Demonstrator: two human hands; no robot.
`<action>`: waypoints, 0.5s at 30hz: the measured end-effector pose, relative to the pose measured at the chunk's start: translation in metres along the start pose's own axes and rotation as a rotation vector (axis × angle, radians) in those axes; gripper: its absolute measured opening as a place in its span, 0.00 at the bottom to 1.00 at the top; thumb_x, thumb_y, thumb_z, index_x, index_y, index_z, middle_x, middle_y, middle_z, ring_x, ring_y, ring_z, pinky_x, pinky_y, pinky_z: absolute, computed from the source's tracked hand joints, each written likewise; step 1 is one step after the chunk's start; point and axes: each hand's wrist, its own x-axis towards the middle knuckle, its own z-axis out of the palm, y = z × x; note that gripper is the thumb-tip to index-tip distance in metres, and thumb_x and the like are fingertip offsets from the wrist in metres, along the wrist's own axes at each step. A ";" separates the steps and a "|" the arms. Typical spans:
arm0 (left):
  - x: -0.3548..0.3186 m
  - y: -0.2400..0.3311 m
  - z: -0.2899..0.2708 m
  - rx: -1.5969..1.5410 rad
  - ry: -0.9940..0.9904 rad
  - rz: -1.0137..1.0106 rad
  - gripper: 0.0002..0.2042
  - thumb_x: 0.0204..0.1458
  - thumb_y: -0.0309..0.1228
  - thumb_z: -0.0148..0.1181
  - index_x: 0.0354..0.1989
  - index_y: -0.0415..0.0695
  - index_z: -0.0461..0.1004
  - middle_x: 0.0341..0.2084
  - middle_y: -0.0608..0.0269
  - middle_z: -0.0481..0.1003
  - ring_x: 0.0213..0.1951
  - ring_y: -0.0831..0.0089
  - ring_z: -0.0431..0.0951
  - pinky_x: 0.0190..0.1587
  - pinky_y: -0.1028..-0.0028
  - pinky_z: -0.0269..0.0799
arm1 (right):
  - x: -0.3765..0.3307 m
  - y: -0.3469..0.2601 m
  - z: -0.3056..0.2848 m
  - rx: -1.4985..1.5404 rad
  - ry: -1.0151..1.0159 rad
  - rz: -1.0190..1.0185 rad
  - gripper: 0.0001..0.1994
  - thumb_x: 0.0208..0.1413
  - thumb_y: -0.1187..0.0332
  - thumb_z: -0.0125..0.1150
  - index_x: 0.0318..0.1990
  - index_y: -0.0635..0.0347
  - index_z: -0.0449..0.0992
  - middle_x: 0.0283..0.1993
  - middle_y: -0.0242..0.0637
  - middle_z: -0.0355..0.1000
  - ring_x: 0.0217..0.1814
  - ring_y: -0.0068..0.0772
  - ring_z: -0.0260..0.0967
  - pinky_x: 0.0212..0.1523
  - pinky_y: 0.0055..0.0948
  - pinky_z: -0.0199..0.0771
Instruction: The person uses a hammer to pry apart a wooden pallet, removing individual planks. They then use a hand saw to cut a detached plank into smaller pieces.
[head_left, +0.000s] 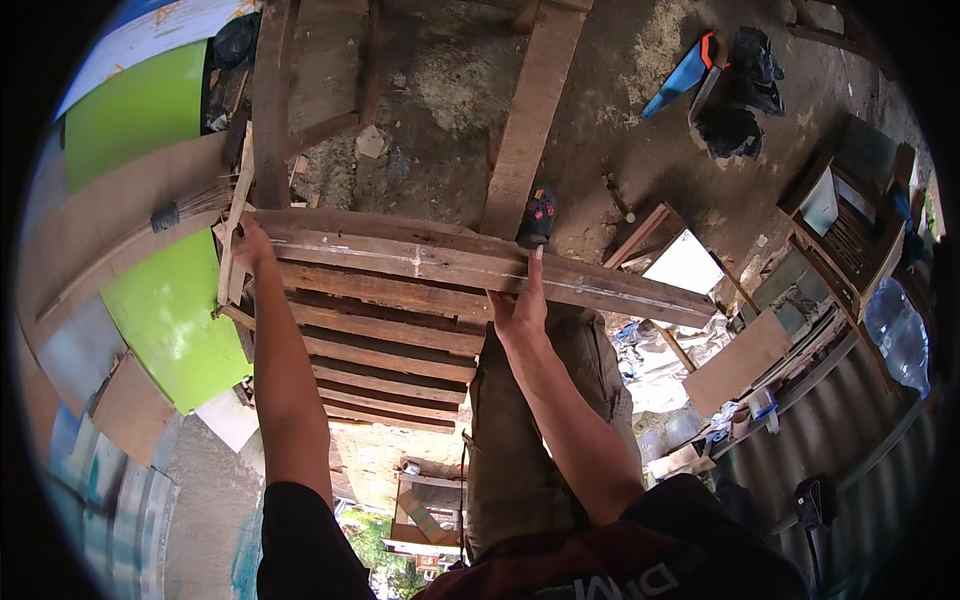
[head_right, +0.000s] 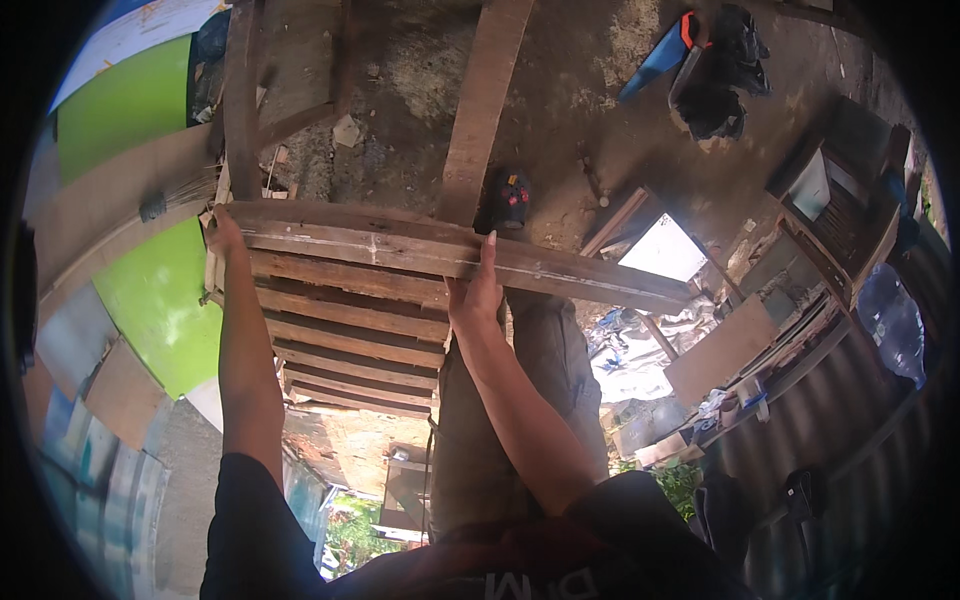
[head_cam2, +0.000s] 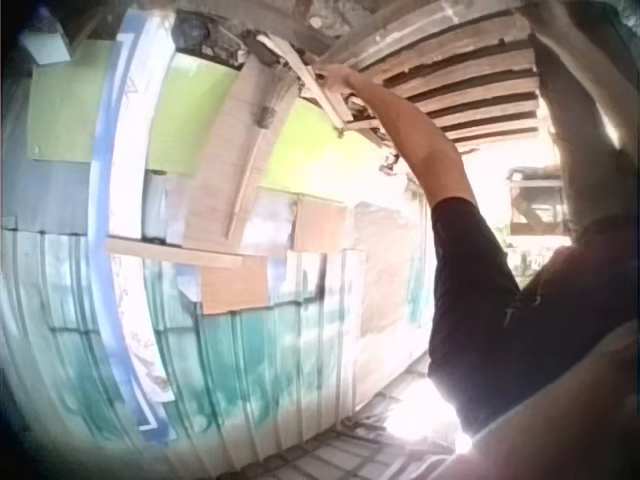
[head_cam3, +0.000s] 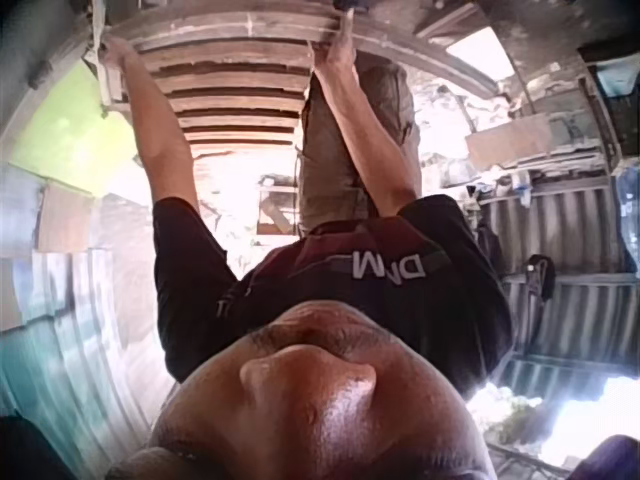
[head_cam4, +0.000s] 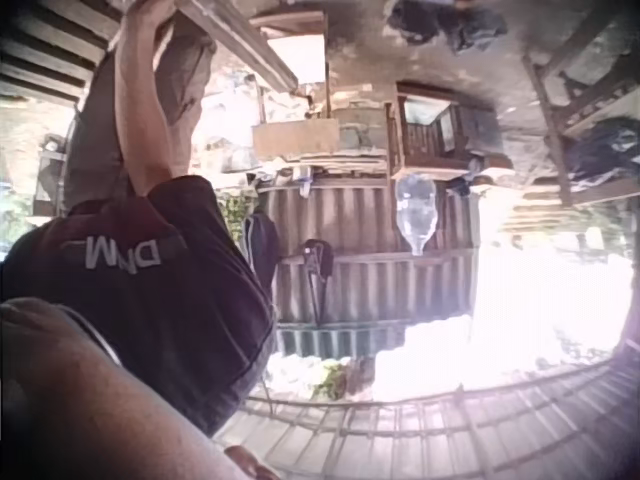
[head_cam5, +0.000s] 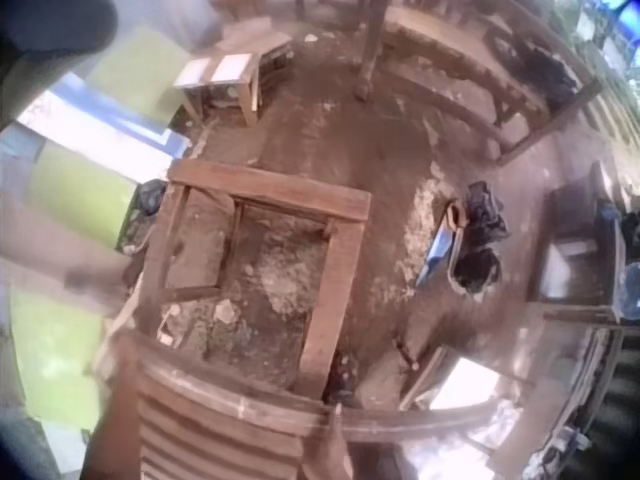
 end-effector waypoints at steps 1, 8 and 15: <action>0.003 0.000 0.000 0.034 -0.032 -0.031 0.37 0.49 0.59 0.55 0.47 0.29 0.78 0.46 0.34 0.77 0.50 0.41 0.77 0.54 0.53 0.72 | 0.004 0.003 0.003 0.009 0.061 -0.008 0.48 0.51 0.43 0.72 0.69 0.63 0.51 0.74 0.43 0.49 0.74 0.46 0.52 0.74 0.55 0.49; 0.017 -0.011 -0.004 0.087 -0.102 -0.011 0.31 0.48 0.54 0.58 0.46 0.35 0.81 0.44 0.41 0.80 0.45 0.44 0.80 0.48 0.55 0.75 | 0.004 -0.002 0.008 -0.026 0.211 0.034 0.40 0.52 0.49 0.73 0.65 0.61 0.60 0.69 0.36 0.58 0.68 0.42 0.59 0.64 0.55 0.62; 0.018 -0.011 -0.003 0.004 -0.131 0.041 0.31 0.49 0.56 0.58 0.44 0.35 0.82 0.44 0.42 0.80 0.45 0.46 0.80 0.48 0.56 0.74 | 0.003 0.000 0.007 -0.041 0.224 -0.010 0.38 0.53 0.50 0.72 0.64 0.62 0.62 0.65 0.38 0.61 0.65 0.40 0.62 0.62 0.53 0.65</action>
